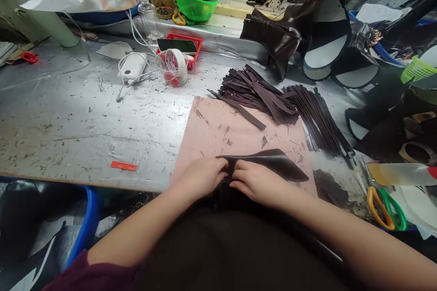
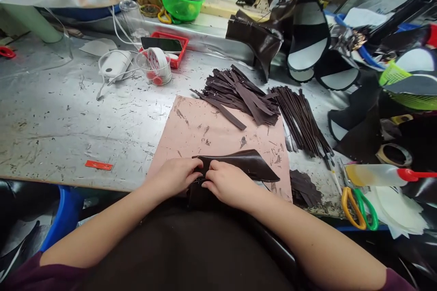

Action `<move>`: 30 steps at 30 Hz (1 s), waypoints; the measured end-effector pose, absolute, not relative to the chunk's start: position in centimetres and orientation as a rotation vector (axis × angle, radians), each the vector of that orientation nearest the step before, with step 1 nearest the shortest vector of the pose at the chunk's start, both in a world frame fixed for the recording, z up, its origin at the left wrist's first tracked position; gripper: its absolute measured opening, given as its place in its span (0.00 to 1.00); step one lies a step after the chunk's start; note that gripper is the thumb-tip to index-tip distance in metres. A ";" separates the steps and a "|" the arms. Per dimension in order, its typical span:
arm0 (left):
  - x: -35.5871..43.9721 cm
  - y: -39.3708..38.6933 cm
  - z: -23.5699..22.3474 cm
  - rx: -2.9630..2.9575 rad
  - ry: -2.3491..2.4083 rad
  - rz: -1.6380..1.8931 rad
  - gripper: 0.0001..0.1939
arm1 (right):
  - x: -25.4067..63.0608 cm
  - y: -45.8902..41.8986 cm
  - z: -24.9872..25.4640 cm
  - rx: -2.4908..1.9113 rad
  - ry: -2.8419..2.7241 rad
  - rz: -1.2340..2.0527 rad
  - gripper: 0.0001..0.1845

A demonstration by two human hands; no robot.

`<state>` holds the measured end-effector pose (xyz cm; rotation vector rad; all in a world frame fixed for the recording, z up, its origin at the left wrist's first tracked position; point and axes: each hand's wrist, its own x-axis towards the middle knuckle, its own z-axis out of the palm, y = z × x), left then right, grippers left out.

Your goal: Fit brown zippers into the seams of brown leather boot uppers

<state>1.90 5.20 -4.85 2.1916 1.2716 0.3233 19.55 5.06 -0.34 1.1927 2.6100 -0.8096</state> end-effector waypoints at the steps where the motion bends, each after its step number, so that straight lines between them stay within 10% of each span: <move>1: 1.7 5.0 -5.0 2.314 1.229 0.350 0.05 | 19.5 5.1 -0.4 1.207 2.591 -0.824 0.13; 8: 0.1 2.4 -6.0 2.541 0.847 0.765 0.12 | 20.0 5.4 0.3 1.138 2.590 -0.899 0.12; 19: 0.0 2.9 -5.8 2.478 0.892 0.550 0.12 | 21.8 5.7 -0.4 1.229 2.689 -1.182 0.10; 30: -1.8 3.0 -4.8 2.812 0.757 0.244 0.15 | 19.1 5.1 0.4 1.141 2.570 -0.783 0.13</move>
